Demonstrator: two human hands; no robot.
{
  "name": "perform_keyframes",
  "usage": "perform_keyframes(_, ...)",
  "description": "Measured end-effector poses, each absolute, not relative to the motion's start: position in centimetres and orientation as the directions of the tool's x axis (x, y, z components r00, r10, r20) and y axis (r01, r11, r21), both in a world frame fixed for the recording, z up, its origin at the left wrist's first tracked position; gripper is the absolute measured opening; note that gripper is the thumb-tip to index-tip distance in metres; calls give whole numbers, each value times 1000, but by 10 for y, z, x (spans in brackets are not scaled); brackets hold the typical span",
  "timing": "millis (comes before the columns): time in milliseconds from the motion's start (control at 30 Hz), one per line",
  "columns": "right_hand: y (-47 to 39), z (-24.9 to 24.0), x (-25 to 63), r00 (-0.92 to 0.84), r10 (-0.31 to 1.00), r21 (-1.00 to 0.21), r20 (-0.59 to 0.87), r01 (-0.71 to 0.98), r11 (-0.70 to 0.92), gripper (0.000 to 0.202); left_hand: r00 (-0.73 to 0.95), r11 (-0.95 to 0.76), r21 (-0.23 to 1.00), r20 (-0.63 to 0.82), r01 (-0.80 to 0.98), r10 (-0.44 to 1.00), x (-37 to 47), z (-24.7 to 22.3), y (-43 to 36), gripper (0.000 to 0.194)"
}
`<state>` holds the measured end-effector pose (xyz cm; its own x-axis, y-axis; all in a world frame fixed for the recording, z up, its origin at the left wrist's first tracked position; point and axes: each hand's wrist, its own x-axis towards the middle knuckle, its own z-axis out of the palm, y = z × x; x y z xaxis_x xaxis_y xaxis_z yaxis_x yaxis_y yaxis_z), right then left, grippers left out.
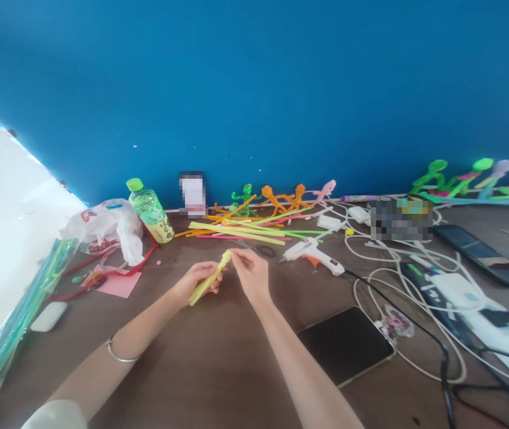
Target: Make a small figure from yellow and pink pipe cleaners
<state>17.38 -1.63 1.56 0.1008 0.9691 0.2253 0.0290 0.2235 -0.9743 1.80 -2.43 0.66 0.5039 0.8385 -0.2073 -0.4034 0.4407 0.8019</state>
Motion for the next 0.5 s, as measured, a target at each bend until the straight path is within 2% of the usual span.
perform_keyframes(100, -18, 16, 175, 74, 916, -908, 395, 182, 377, 12, 468, 357, 871, -173, -338, 867, 21, 6, -26, 27)
perform_keyframes(267, -22, 18, 174, -44, 762, -670, 646, 445, 594, 15, 466, 329, 886, -152, -327, 872, 23, 6, -29, 29)
perform_keyframes(500, -24, 12, 169, -36, 635, -535, 772, 503, 678, 20, 405, 291, 856, -107, -426, 908, 24, 4, -29, 23)
